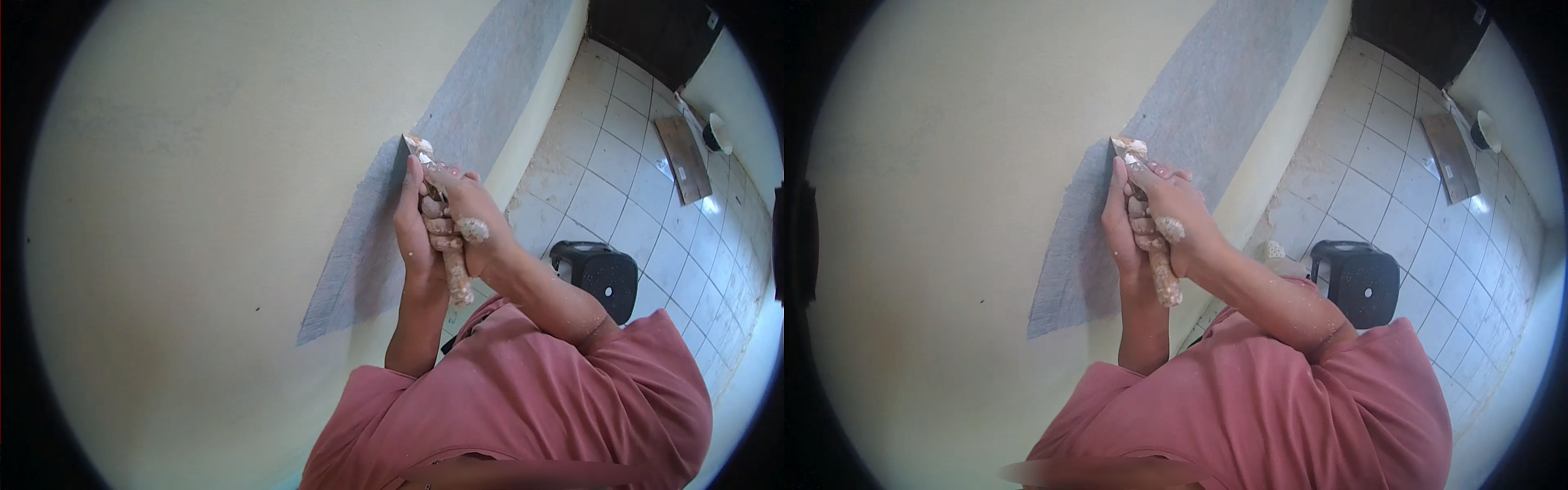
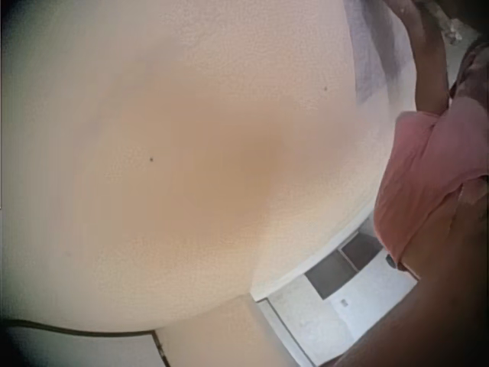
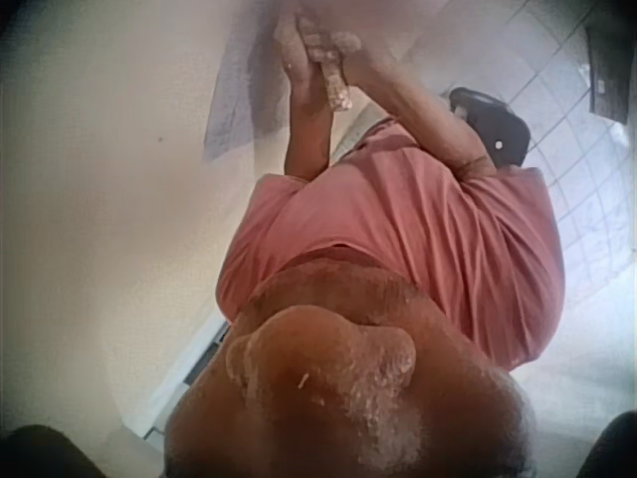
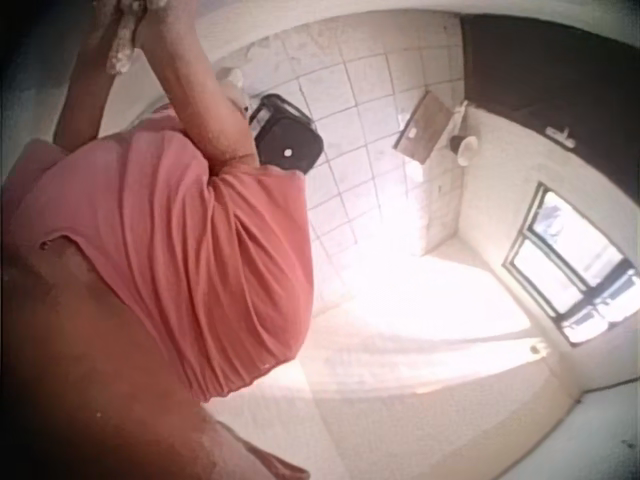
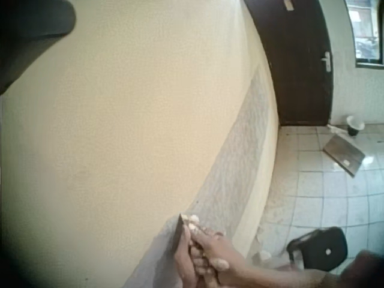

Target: The person applies putty onto a wall and scrapes it smooth with a putty knife.

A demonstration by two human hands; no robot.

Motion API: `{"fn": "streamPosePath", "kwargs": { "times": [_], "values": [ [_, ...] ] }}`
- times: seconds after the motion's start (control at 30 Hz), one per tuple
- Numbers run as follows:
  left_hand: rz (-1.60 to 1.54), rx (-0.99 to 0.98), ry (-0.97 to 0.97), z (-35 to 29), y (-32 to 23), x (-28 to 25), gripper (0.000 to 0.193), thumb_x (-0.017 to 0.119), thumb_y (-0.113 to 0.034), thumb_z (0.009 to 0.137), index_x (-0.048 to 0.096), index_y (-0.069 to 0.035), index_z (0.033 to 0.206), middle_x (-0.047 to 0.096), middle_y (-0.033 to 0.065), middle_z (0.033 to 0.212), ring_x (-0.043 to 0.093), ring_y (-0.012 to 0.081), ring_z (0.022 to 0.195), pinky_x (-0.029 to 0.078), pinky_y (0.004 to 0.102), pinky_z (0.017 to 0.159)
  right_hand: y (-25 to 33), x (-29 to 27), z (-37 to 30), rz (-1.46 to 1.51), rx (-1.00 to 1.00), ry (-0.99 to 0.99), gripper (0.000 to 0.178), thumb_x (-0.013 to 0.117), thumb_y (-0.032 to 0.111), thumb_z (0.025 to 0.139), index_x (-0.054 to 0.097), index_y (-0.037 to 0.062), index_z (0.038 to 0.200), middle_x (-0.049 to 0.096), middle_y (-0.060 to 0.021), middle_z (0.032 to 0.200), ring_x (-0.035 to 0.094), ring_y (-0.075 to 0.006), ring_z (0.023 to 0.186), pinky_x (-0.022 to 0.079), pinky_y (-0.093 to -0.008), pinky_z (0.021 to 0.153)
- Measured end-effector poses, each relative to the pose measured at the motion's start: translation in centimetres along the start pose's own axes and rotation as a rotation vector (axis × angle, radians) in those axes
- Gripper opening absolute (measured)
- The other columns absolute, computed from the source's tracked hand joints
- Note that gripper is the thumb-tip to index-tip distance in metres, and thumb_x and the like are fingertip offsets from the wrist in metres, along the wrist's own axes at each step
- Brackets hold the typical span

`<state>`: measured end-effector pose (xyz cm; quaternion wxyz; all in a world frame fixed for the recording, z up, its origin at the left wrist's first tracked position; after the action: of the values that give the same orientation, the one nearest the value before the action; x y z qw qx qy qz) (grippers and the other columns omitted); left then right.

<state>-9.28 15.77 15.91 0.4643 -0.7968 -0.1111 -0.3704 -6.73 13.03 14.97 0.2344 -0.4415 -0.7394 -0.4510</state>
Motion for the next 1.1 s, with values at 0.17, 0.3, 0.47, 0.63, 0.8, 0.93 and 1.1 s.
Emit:
{"fn": "streamPosePath", "kwargs": {
  "times": [0.17,0.3,0.47,0.63,0.8,0.93,1.1],
  "values": [
    [0.019,-0.018,-0.071,0.2,0.3,-1.0,0.031,0.047,-0.034,0.090,0.050,-0.004,0.089,0.056,0.0093,0.080,0.059,0.0191,0.074,0.049,0.0311,0.070,0.3,-0.2,1.0,0.082,-0.062,-0.034,0.021,0.051,0.025,0.085,0.046,0.0103,0.071,0.041,0.0040,0.056,0.035,-0.0037,0.038,0.027,-0.0196,0.032],
    [0.121,0.034,0.014,0.1,-0.4,0.1,0.032,0.046,-0.035,0.090,0.049,-0.004,0.094,0.056,0.0094,0.079,0.059,0.0194,0.074,0.049,0.0309,0.069,-0.4,0.4,0.0,0.112,0.057,-0.012,0.023,0.048,0.025,0.087,0.042,0.0114,0.069,0.036,0.0062,0.054,0.026,-0.0032,0.036,0.019,-0.0197,0.029],
    [0.027,-0.014,0.016,-0.6,-0.5,1.2,0.037,0.044,-0.037,0.091,0.052,-0.001,0.086,0.057,0.0106,0.079,0.058,0.0195,0.071,0.049,0.0303,0.067,0.8,1.0,0.3,0.146,-0.067,0.013,0.023,0.049,0.025,0.087,0.043,0.0109,0.070,0.037,0.0055,0.054,0.027,-0.0035,0.036,0.019,-0.0196,0.029],
    [0.016,-0.027,0.024,0.1,-0.8,0.5,0.036,0.045,-0.037,0.091,0.053,-0.002,0.086,0.057,0.0100,0.077,0.058,0.0185,0.069,0.049,0.0301,0.064,1.4,0.7,0.0,-0.091,-0.137,-0.140,0.023,0.047,0.021,0.088,0.043,0.0108,0.068,0.036,0.0058,0.054,0.027,-0.0034,0.037,0.022,-0.0210,0.031],
    [-0.015,-0.057,0.077,-0.6,-0.4,0.1,0.031,0.047,-0.033,0.090,0.052,-0.003,0.086,0.057,0.0086,0.074,0.058,0.0160,0.066,0.051,0.0300,0.066,0.0,0.6,-0.7,0.007,-0.136,-0.054,0.016,0.051,0.019,0.082,0.049,0.0044,0.075,0.046,-0.0025,0.065,0.046,-0.0111,0.051,0.039,-0.0281,0.042],
    [0.107,-0.074,0.081,1.5,-0.1,-0.7,0.031,0.042,-0.031,0.092,0.052,-0.001,0.095,0.059,0.0130,0.084,0.060,0.0212,0.070,0.051,0.0344,0.064,0.7,0.2,0.4,0.085,-0.115,-0.125,0.021,0.049,0.019,0.086,0.044,0.0082,0.068,0.040,0.0031,0.057,0.035,-0.0062,0.041,0.028,-0.0222,0.033],
    [0.102,-0.021,0.000,-0.3,0.2,1.1,0.031,0.042,-0.031,0.092,0.052,-0.001,0.096,0.059,0.0120,0.082,0.060,0.0193,0.071,0.051,0.0314,0.065,-0.1,0.6,-0.9,0.103,-0.043,-0.042,0.024,0.046,0.019,0.089,0.040,0.0112,0.067,0.034,0.0069,0.051,0.024,-0.0027,0.035,0.020,-0.0179,0.029]
  ]
}}
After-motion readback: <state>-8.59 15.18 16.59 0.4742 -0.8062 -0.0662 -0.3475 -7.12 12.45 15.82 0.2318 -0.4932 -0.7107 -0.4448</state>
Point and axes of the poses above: each hand's wrist, its own z-axis towards the middle knuckle, its own x-axis out of the palm, y = z × x, the point moved 8 cm from there along z, towards the middle knuckle
